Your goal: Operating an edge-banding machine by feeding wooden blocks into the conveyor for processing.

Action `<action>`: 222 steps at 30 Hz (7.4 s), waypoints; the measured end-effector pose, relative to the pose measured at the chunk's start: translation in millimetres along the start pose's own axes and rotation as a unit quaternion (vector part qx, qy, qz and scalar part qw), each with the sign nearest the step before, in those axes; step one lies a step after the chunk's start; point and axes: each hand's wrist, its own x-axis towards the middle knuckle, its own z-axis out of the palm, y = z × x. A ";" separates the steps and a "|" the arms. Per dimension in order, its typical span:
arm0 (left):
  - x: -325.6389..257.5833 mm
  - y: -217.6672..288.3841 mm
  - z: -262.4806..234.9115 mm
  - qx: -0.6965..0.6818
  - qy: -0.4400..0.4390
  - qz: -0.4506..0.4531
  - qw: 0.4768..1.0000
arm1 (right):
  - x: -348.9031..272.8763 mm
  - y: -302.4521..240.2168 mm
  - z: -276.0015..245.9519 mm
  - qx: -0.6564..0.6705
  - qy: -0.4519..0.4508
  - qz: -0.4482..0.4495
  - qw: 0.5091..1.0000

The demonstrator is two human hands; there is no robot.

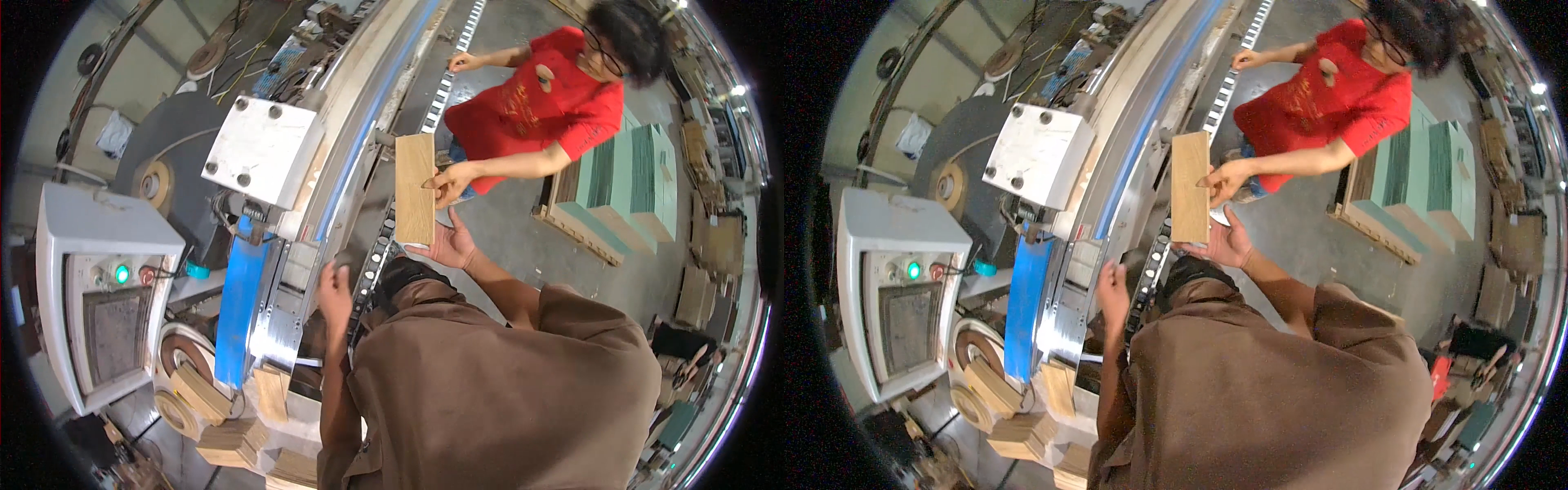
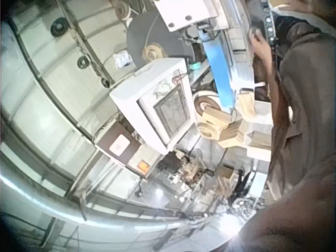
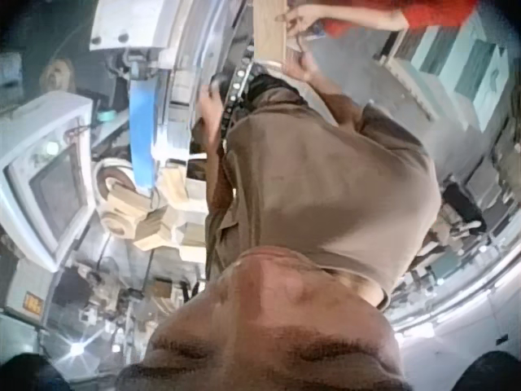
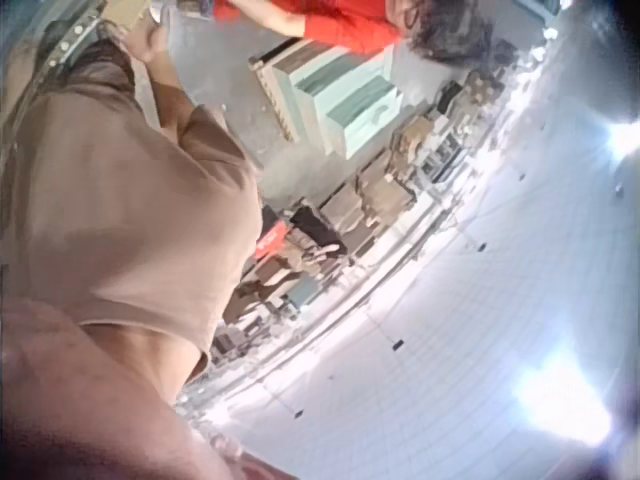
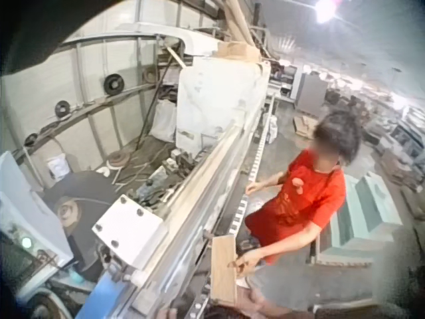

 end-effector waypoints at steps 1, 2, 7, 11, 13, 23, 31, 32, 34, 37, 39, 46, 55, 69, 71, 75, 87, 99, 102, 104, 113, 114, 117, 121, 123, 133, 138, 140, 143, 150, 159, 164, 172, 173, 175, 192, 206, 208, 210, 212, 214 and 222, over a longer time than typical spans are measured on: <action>3.5 10.0 11.3 -0.050 -0.042 -0.018 0.998 | 2.5 1.8 -1.0 0.000 0.000 0.011 1.000; 7.4 13.2 23.8 -0.141 -0.083 -0.054 0.985 | 7.7 5.1 -2.9 -0.075 0.002 0.020 0.997; 28.1 57.0 61.8 -0.256 -0.202 -0.108 0.939 | 29.9 24.4 -13.2 -0.367 0.163 0.058 0.914; 16.6 63.3 39.5 -0.213 -0.215 -0.040 0.952 | 40.3 41.3 17.4 -0.387 0.153 0.028 0.909; 1.9 70.9 21.3 -0.181 -0.182 -0.021 0.966 | 42.9 46.0 18.8 -0.470 0.131 0.066 0.870; -69.0 14.7 -45.4 -0.104 0.001 -0.042 0.994 | 73.9 108.1 51.6 -0.417 0.246 -0.014 0.875; -102.4 -49.8 -82.9 -0.151 0.189 -0.076 0.967 | 107.6 167.5 -1.8 -0.446 0.221 0.159 0.853; -104.1 -66.7 -86.5 -0.142 0.240 -0.118 0.953 | 111.1 180.6 -10.4 -0.436 0.236 0.173 0.851; -98.2 -69.6 -98.3 -0.132 0.291 -0.186 0.929 | 119.6 201.7 -16.8 -0.427 0.241 0.182 0.853; -99.5 -119.7 -115.2 -0.126 0.324 -0.180 0.920 | 136.1 233.8 -7.4 -0.436 0.216 0.198 0.851; -94.2 -132.7 -123.8 -0.133 0.325 -0.202 0.914 | 149.8 247.3 -6.9 -0.442 0.226 0.171 0.851; -74.2 -110.6 -114.6 0.049 0.336 -0.101 0.935 | 159.2 257.0 10.8 -0.436 0.248 0.145 0.853; -68.8 -108.7 -124.6 0.366 0.263 0.014 0.892 | 164.6 255.6 -2.0 -0.276 0.190 0.236 0.912; -47.0 -103.0 -116.8 0.379 0.191 0.023 0.905 | 160.1 242.8 -0.6 -0.211 0.202 0.184 0.938; -39.1 -99.1 -110.3 0.374 0.201 0.038 0.905 | 159.5 237.9 -2.2 -0.208 0.204 0.180 0.940; -21.7 -91.1 -93.4 0.387 0.200 0.023 0.900 | 162.3 219.9 23.8 -0.229 0.219 0.144 0.937; 42.7 -27.4 -33.2 0.305 0.171 -0.010 0.937 | 144.1 177.7 -14.1 -0.588 0.069 0.039 0.805; -63.0 -33.0 -133.0 0.227 0.226 -0.070 0.945 | 136.9 99.9 -41.4 -0.950 -0.019 -0.024 0.312; -129.3 -74.9 -180.7 0.204 0.402 -0.096 0.887 | 137.3 108.2 -31.3 -0.951 -0.013 -0.038 0.308; -159.4 -81.8 -212.2 0.326 0.403 -0.155 0.841 | 137.8 100.5 -39.6 -0.951 0.002 -0.095 0.293; -223.8 -179.6 -289.9 0.385 0.111 -0.211 0.892 | 138.9 111.7 -41.4 -0.949 -0.049 -0.073 0.302; -220.4 -175.8 -292.0 0.371 0.103 -0.209 0.899 | 137.4 110.5 -41.9 -0.949 -0.045 -0.083 0.302; -211.1 -151.1 -280.4 0.414 0.133 -0.185 0.881 | 136.8 104.2 -43.9 -0.946 -0.044 -0.080 0.312; -170.5 -82.6 -237.3 0.386 0.213 -0.049 0.896 | 137.0 102.4 -52.8 -0.950 -0.021 -0.070 0.303; -142.6 -77.8 -210.5 0.391 0.217 -0.003 0.894 | 138.3 105.0 -49.4 -0.949 -0.026 -0.066 0.307; 3.0 -27.4 -105.6 0.376 0.131 0.096 0.912 | 159.6 129.2 -57.7 -0.777 0.043 0.013 0.628; 7.0 -56.8 -89.2 0.399 0.191 0.098 0.891 | 168.3 167.8 -9.5 -0.510 0.108 0.268 0.810; 4.6 -63.1 -81.3 0.398 0.232 0.093 0.883 | 174.0 178.9 -5.9 -0.451 0.113 0.283 0.839; 0.1 -62.2 -75.0 0.383 0.259 0.092 0.882 | 176.5 195.5 -4.0 -0.374 0.130 0.289 0.872; -44.4 -89.6 -114.8 0.409 0.249 0.089 0.874 | 160.2 208.9 16.8 -0.246 0.110 0.289 0.919; -35.4 -94.5 -110.9 0.450 0.188 0.076 0.870 | 158.5 215.5 3.8 -0.205 0.130 0.234 0.941; -19.4 -86.2 -92.6 0.469 0.192 0.083 0.858 | 161.2 201.2 -3.5 -0.181 0.163 0.201 0.949; 29.5 -48.4 -46.7 0.452 0.155 0.058 0.877 | 151.0 154.6 -12.3 -0.265 0.179 0.163 0.933; 33.9 -45.5 -42.9 0.447 0.165 0.048 0.878 | 147.0 152.2 -12.9 -0.274 0.174 0.173 0.930; 46.1 -36.0 -32.2 0.444 0.179 0.070 0.875 | 137.0 140.5 -28.3 -0.541 0.123 0.115 0.824; -169.2 -98.9 -201.5 0.372 0.250 -0.073 0.891 | 134.9 92.1 -34.9 -0.968 -0.022 -0.047 0.245; -153.6 -111.4 -221.4 0.405 0.125 -0.145 0.894 | 133.4 77.7 -50.7 -0.976 -0.033 -0.003 0.216; -124.5 -82.9 -194.3 0.398 0.127 -0.107 0.902 | 134.1 77.8 -53.9 -0.974 -0.042 -0.004 0.221; -95.8 -71.9 -169.1 0.420 0.150 -0.015 0.895 | 138.4 81.1 -42.2 -0.971 -0.054 0.023 0.232; -70.0 -64.7 -149.9 0.403 0.149 0.024 0.903 | 143.8 82.5 -50.4 -0.973 -0.061 0.027 0.222; -49.2 -62.6 -134.6 0.367 0.167 0.069 0.912 | 143.3 90.0 -46.0 -0.962 -0.051 0.011 0.268; -8.7 -71.0 -89.7 0.385 0.226 0.137 0.884 | 151.7 151.0 -40.9 -0.595 0.032 0.190 0.780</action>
